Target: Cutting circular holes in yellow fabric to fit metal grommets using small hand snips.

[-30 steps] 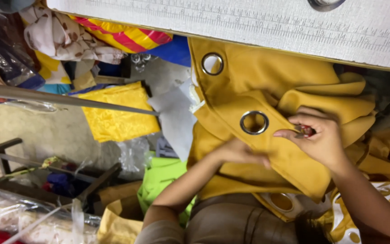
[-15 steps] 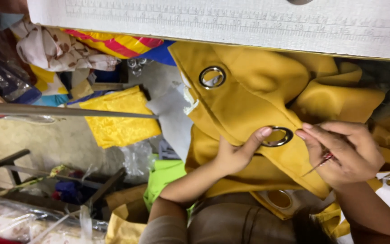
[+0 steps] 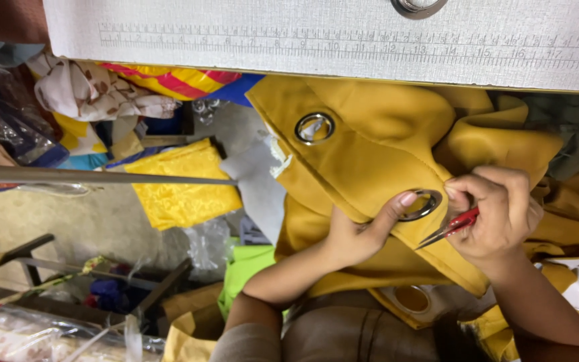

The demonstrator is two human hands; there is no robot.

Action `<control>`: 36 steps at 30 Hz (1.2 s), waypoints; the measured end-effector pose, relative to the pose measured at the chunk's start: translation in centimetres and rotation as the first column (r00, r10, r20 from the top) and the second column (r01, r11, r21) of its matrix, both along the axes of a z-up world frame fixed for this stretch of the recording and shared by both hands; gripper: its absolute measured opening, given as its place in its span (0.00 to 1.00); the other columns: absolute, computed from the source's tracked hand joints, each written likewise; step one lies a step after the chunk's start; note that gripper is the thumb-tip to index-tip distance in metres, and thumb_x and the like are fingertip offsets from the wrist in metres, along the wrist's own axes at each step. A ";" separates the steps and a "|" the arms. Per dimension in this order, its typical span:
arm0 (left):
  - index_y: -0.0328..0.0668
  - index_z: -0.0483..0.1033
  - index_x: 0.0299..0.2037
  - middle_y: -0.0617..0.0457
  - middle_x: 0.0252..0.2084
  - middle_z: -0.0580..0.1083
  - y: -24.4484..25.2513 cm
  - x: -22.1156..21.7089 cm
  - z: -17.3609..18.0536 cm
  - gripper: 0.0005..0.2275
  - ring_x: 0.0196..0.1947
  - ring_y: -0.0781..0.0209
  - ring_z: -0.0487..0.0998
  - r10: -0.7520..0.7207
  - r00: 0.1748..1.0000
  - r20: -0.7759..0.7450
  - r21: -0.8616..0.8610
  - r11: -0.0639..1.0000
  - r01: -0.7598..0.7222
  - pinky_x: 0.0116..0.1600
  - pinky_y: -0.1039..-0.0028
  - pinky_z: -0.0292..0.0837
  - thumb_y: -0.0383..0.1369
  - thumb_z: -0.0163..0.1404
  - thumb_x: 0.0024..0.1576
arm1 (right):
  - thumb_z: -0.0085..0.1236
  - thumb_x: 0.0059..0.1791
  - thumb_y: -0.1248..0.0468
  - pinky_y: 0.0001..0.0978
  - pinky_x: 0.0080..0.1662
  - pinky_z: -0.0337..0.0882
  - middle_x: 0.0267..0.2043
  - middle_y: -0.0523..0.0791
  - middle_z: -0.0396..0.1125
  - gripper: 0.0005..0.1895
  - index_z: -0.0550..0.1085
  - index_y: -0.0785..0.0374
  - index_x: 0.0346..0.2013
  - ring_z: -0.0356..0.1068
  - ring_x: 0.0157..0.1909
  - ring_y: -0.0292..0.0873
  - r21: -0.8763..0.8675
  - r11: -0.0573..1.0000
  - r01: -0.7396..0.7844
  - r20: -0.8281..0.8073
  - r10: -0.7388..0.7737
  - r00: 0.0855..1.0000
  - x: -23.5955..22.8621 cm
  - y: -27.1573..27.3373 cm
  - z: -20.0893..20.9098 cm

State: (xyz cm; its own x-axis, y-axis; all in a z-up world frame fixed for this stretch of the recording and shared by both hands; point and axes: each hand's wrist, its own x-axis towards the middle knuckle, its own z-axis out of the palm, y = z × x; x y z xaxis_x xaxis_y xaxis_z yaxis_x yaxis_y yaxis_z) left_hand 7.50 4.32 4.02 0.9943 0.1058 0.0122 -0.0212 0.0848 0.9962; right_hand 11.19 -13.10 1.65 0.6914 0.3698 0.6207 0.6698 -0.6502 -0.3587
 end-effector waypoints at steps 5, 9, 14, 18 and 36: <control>0.39 0.73 0.41 0.56 0.41 0.74 -0.2 0.2 0.4 0.05 0.43 0.65 0.76 0.036 0.994 -0.100 -0.115 0.992 -0.047 0.52 0.75 0.75 0.31 0.49 0.60 | 0.40 0.55 0.65 0.37 0.39 0.59 0.35 0.56 0.57 0.13 0.64 0.74 0.32 0.58 0.37 0.50 0.254 0.967 0.027 -0.411 0.083 0.908 0.4 1.1 1.9; 0.31 0.74 0.40 0.51 0.39 0.76 -0.1 0.4 0.6 0.08 0.42 0.63 0.78 -0.024 0.991 -0.135 -0.215 0.977 -0.006 0.52 0.75 0.76 0.31 0.46 0.61 | 0.39 0.56 0.65 0.34 0.48 0.58 0.37 0.54 0.54 0.11 0.61 0.72 0.35 0.56 0.40 0.47 0.406 0.908 0.102 -0.529 0.142 0.837 0.6 0.8 2.6; 0.32 0.71 0.40 0.49 0.38 0.76 -0.2 0.4 0.3 0.07 0.42 0.59 0.79 0.004 0.993 -0.121 -0.245 0.969 -0.034 0.51 0.74 0.77 0.30 0.46 0.61 | 0.51 0.51 0.63 0.31 0.40 0.60 0.35 0.57 0.60 0.14 0.66 0.76 0.35 0.60 0.35 0.47 0.486 0.860 0.153 -0.464 0.106 0.879 0.4 -0.6 0.9; 0.31 0.71 0.41 0.49 0.39 0.75 -0.4 0.4 0.2 0.07 0.42 0.59 0.79 0.005 0.990 -0.144 -0.307 0.951 -0.049 0.52 0.73 0.77 0.29 0.46 0.61 | 0.47 0.39 0.36 0.36 0.32 0.57 0.37 0.56 0.59 0.41 0.67 0.77 0.42 0.49 0.22 0.39 0.324 0.944 -0.065 -0.195 0.134 0.972 1.8 -3.2 -0.7; 0.27 0.68 0.40 0.47 0.37 0.73 -1.1 0.4 -0.4 0.06 0.41 0.49 0.78 -0.041 0.969 -0.242 -0.538 0.837 -0.099 0.51 0.69 0.78 0.26 0.45 0.61 | 0.57 0.48 0.61 0.33 0.31 0.61 0.27 0.54 0.65 0.18 0.74 0.79 0.32 0.63 0.24 0.46 0.112 0.994 -0.021 -0.354 0.059 0.933 1.4 -0.6 2.9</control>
